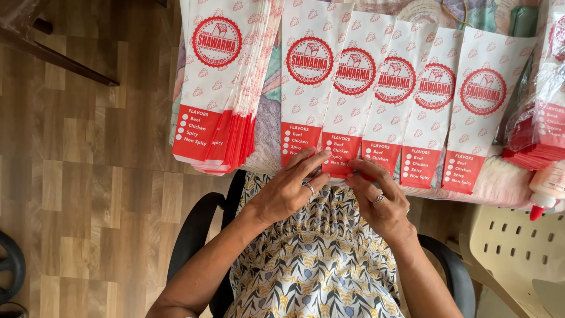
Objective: Organizing and stacking printed paper food sleeves on a table for packaging.
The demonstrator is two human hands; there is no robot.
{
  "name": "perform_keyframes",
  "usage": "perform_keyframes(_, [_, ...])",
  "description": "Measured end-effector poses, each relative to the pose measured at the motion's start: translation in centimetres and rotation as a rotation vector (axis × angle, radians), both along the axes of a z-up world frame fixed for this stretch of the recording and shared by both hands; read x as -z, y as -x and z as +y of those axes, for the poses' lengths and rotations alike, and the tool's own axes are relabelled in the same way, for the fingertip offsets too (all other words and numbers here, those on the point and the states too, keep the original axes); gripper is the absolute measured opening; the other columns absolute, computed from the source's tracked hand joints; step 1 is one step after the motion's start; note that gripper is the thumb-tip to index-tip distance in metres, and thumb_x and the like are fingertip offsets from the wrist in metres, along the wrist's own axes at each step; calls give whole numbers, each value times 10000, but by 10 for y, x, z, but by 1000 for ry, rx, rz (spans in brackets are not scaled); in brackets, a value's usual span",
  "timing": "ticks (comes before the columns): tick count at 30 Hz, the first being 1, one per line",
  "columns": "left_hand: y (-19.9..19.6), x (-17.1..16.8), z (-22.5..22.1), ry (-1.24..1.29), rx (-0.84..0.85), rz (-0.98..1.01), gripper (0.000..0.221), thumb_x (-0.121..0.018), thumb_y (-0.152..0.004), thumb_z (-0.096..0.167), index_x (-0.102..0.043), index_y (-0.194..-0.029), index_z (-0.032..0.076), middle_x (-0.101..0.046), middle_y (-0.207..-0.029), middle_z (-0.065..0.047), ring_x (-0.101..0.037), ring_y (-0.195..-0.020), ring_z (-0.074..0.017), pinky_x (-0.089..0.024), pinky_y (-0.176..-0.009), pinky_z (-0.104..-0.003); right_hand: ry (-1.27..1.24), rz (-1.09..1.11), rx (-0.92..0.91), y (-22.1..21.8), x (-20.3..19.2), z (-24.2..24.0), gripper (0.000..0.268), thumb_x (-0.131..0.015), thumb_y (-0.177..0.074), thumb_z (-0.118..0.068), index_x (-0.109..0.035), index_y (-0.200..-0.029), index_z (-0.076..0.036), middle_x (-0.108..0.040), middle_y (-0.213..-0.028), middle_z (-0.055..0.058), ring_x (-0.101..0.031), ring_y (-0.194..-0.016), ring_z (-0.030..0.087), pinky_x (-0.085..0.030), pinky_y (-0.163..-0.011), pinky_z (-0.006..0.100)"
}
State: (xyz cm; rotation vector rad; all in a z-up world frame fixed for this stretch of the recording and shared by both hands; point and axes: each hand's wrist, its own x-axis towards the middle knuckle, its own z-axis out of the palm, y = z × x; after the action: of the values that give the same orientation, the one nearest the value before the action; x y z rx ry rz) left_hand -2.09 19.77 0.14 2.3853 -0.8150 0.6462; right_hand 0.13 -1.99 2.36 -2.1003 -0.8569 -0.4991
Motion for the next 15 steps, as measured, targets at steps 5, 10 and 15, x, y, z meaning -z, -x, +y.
perform_keyframes(5, [-3, 11, -6, 52, -17, -39, 119, -736, -925, 42, -698, -1035, 18, -617, -1306, -180, -680, -1170, -251, -508, -1117, -448, 18, -45, 11, -1, 0, 2, 98, -777, -869, 39, -771, -963, 12, -744, -1080, 208, -745, -984, 386, -595, -921, 518])
perform_keyframes(10, [-4, 15, -11, 80, -28, -49, 125, -735, -942, 61, -684, -1028, -14, -621, -1296, -182, -699, -1112, -251, -506, -1112, -439, 11, -70, -2, -2, 0, 3, 79, -744, -886, 73, -772, -951, 37, -746, -1078, 220, -745, -971, 398, -597, -912, 522])
perform_keyframes(15, [1, 20, -16, 131, -49, 3, 128, -708, -959, 54, -682, -1039, -43, -627, -1259, -178, -697, -1096, -275, -495, -1118, -455, 26, -37, 17, 0, 5, 2, 79, -735, -886, 86, -769, -948, 52, -742, -1081, 209, -734, -1008, 395, -563, -985, 558])
